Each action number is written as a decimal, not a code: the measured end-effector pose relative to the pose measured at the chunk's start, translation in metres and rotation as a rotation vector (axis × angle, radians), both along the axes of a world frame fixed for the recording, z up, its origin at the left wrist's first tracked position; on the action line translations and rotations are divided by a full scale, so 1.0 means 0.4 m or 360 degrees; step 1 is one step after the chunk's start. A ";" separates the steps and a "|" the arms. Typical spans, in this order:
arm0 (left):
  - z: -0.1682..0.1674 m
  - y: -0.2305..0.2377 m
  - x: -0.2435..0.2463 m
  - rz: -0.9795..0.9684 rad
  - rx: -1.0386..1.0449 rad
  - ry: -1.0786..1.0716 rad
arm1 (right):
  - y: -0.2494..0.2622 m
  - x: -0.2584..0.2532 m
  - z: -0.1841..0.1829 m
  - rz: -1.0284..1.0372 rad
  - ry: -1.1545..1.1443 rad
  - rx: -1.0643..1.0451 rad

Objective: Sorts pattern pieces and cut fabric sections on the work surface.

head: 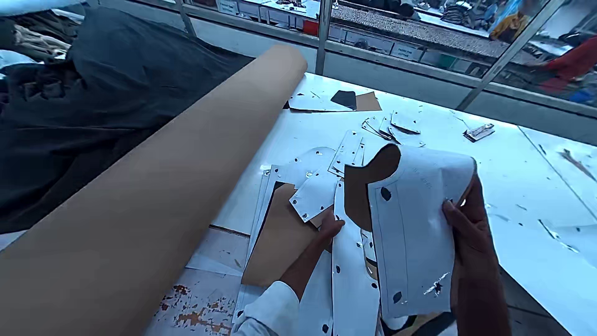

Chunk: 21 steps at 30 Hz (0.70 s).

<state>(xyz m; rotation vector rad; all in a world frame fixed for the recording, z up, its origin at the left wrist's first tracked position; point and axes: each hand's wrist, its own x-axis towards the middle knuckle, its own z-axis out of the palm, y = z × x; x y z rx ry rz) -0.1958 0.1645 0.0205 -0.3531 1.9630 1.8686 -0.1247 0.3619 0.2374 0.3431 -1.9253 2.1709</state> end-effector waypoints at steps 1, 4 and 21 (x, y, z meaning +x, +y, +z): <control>0.002 -0.005 0.005 -0.0009 0.0043 0.0012 | -0.005 -0.001 -0.002 -0.0001 0.0008 0.0005; -0.008 -0.010 0.006 -0.0007 0.0108 0.0023 | -0.001 0.014 -0.110 -0.0111 -0.0222 0.0072; -0.049 -0.046 0.009 0.0403 0.0060 0.0050 | 0.009 0.349 -0.548 0.0054 -0.1066 -0.0156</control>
